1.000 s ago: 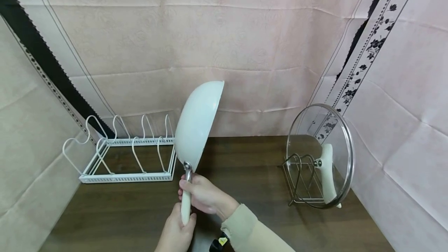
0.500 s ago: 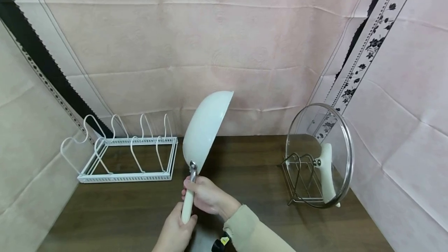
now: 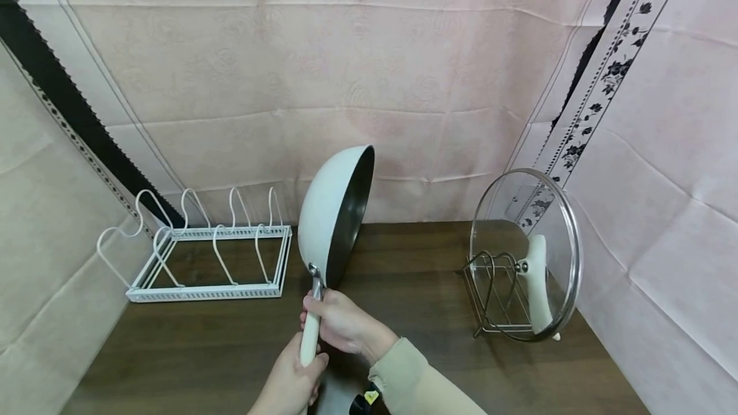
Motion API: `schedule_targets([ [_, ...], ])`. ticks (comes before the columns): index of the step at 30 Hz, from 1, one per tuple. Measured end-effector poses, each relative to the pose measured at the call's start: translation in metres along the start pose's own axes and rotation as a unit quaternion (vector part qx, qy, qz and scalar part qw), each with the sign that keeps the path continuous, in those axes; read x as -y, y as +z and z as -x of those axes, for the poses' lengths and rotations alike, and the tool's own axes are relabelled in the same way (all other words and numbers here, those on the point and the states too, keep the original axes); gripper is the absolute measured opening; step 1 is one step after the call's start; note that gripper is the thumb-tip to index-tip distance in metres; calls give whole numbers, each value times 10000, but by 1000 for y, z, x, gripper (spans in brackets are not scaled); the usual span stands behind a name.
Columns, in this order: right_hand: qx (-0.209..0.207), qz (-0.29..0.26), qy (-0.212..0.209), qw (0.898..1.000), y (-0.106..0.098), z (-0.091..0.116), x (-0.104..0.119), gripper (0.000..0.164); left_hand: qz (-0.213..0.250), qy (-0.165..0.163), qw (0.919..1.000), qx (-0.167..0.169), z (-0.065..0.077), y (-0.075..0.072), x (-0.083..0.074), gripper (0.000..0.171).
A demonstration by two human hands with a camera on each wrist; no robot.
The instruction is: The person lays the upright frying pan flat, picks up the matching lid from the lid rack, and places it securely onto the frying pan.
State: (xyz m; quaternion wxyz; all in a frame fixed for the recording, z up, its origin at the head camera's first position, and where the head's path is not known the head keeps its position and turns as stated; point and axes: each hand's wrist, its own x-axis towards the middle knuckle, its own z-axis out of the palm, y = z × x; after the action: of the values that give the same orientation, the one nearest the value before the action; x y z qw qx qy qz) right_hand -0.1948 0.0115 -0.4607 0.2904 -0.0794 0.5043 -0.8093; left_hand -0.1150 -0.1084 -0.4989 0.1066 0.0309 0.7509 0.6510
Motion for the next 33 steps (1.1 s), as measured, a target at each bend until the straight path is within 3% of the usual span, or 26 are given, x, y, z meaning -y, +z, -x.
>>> schedule_targets([
  [8,-53,-200,-135,9997,0,3,-2,15,442,105,9981,424,0,-3,2,27],
  [17,-99,-504,-277,9983,-3,2,-4,16,1081,69,9879,1113,0,-8,4,23],
  [26,-127,-752,-401,9963,-7,1,-6,20,1874,113,9685,1635,2,-8,7,32],
  [33,-152,-916,-469,9946,-9,2,-7,17,2368,345,9487,2068,-1,-9,12,14],
])
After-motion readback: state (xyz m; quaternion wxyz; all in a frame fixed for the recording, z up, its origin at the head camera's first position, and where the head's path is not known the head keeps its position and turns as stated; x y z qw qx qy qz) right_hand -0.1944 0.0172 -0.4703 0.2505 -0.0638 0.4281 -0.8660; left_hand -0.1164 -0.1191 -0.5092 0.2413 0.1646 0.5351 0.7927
